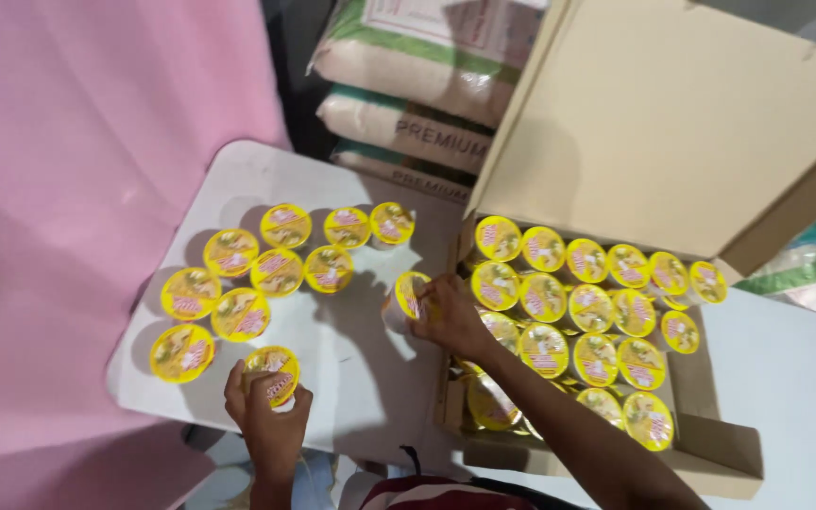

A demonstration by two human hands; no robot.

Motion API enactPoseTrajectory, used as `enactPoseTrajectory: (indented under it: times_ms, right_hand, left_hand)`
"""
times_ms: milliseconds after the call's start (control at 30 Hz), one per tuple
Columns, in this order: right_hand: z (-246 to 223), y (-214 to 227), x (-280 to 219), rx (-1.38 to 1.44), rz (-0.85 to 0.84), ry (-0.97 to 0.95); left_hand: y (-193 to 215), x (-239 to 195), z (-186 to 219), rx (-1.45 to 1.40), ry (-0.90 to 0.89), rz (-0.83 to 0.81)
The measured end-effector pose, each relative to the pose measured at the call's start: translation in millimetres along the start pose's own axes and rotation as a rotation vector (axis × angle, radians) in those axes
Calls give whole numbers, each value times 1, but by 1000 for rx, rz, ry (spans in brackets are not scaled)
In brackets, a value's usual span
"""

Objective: Packing and organizing instant noodle cup containers into a cardboard box on a table.

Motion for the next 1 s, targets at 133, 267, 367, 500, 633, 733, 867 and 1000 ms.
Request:
enactPoseTrajectory:
  times_ms: [133, 267, 367, 500, 633, 733, 867, 1000]
  right_hand:
    - [-17, 44, -48, 134, -19, -62]
    - [-20, 92, -89, 192, 51, -65]
    - [-13, 121, -126, 197, 97, -89]
    - [6, 156, -175, 194, 158, -117]
    - [26, 190, -225, 185, 210, -133]
    - [41, 217, -259, 150, 236, -123]
    - [63, 242, -302, 173, 222, -110]
    - [97, 264, -331, 179, 213, -96]
  left_hand:
    - [-3, -5, 69, -115, -101, -40]
    - [-17, -1, 142, -236, -237, -141]
    - [-30, -7, 186, -284, -280, -248]
    - [-51, -22, 243, -356, -379, -330]
    - [-66, -49, 307, -359, -452, -355]
    - [-87, -73, 354, -312, -512, -368]
    - [-118, -111, 402, -351, -571, -426]
    - [-147, -138, 444, -359, -627, -448]
Point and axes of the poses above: each hand's wrist, its own x-axis towards the middle knuckle, its own y-axis out of the back of the hand, z = x × y, the point moved 5 cm from there along x, towards the middle knuckle, and after that the axes turned 13 degrees about -z, right-handed, at the moved point
